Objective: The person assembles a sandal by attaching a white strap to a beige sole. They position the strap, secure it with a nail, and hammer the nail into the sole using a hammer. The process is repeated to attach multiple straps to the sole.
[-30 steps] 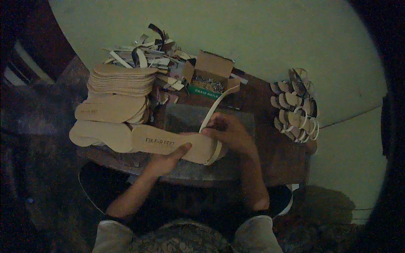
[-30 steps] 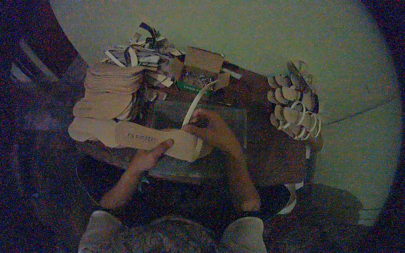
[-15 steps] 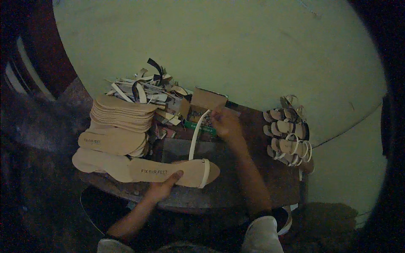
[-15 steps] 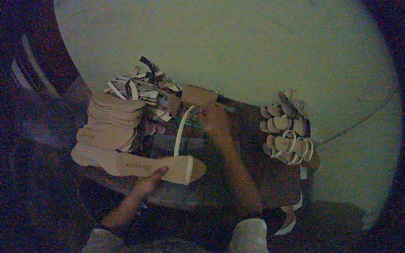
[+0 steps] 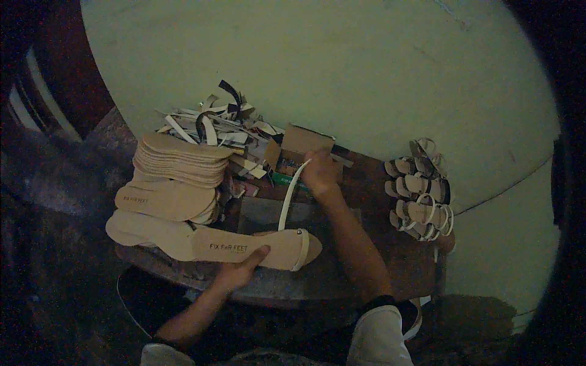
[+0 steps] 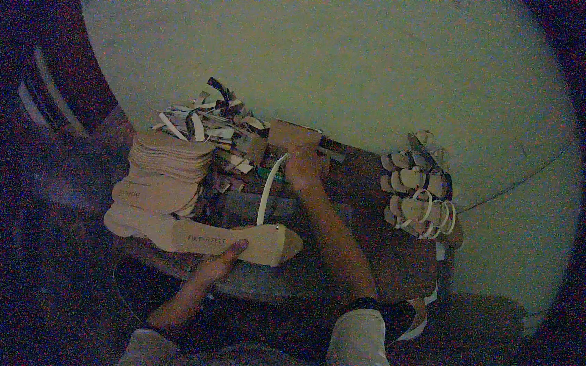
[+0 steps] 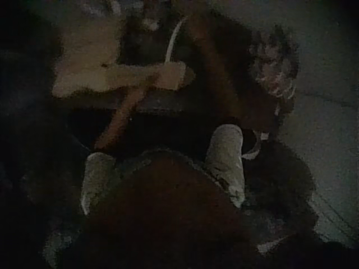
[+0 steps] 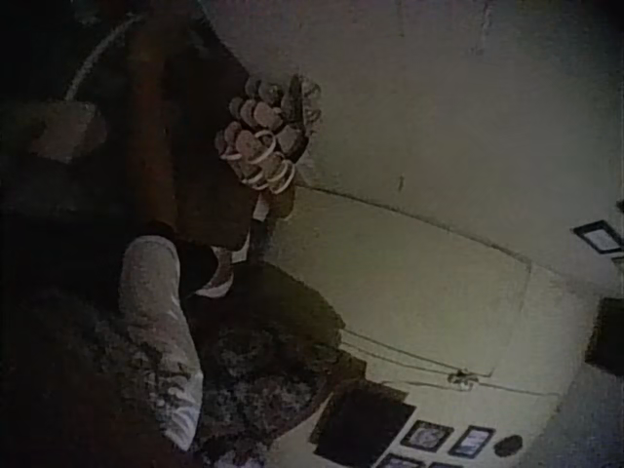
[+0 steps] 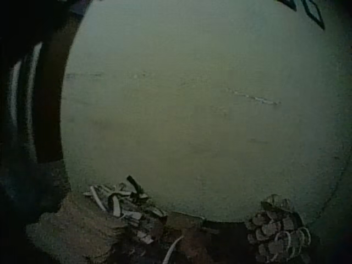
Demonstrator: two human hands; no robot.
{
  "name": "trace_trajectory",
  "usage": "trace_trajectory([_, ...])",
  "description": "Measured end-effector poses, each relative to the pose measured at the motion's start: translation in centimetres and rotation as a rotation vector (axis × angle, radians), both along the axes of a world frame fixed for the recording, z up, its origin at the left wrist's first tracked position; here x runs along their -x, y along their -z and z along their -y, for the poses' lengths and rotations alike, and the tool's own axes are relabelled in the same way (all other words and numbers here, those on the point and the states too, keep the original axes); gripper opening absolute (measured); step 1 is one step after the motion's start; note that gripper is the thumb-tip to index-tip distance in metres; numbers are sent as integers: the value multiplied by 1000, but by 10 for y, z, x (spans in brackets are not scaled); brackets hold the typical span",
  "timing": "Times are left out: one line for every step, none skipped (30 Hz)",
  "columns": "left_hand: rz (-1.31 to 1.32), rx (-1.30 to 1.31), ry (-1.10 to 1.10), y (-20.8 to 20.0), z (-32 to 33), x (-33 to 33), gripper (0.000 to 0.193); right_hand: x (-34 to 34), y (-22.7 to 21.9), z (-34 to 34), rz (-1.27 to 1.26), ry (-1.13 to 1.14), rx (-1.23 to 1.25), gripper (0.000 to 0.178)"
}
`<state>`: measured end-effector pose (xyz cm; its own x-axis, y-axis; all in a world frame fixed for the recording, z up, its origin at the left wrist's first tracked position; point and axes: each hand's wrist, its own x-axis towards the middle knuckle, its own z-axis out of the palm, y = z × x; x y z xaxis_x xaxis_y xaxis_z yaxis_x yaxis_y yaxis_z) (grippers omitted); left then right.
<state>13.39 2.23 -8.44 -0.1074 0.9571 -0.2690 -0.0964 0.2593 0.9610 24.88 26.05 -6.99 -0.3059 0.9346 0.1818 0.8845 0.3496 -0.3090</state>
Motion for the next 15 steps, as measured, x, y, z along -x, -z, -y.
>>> trace_trajectory([-24, 70, -19, -8, 1, -2, 33, -1, 2, -2, 3, 6, 9, 21])
trace_trajectory([-50, 139, -44, -14, 2, -2, 33, -1, 1, -2, 86, -19, -7, 20])
trace_trajectory([-47, 114, -42, -11, 3, -1, 34, -1, -1, -2, 170, -43, -24, 20])
trace_trajectory([-42, 88, -39, -5, 3, 0, 34, -4, -3, -2, 135, -93, -17, 20])
trace_trajectory([-43, 64, -39, -5, 4, 0, 34, -8, -11, -1, 96, -147, -7, 20])
trace_trajectory([-43, 90, -52, -7, 6, 0, 35, -11, -15, -1, 57, -200, 3, 20])
trace_trajectory([-44, 116, -65, -11, 7, 0, 35, -12, -9, -4, 17, -202, -41, 20])
trace_trajectory([-41, 102, -51, -8, 5, -2, 35, -19, 0, -9, -13, -189, -89, 20])
trace_trajectory([-40, 89, -49, -5, 6, -1, 35, -21, 2, -10, -45, -186, -135, 21])
trace_trajectory([-42, 41, -37, 14, 4, 2, 35, -24, 3, -12, -99, -189, -102, 20])
trace_trajectory([-46, -6, -26, 15, 2, 3, 34, -26, 2, -12, -155, -193, -70, 20])
trace_trajectory([-37, -3, -24, 14, 3, 2, 34, -27, 1, -13, -212, -197, -38, 19])
trace_trajectory([-28, 0, -23, 12, 4, 3, 35, -29, 0, -13, -278, -180, 47, 19])
trace_trajectory([-20, 2, -22, 4, 5, 2, 35, -31, -3, -14, -345, -161, 132, 19])
trace_trajectory([-22, 21, -19, 0, 5, 2, 35, -33, -4, -14, -412, -142, 217, 19])
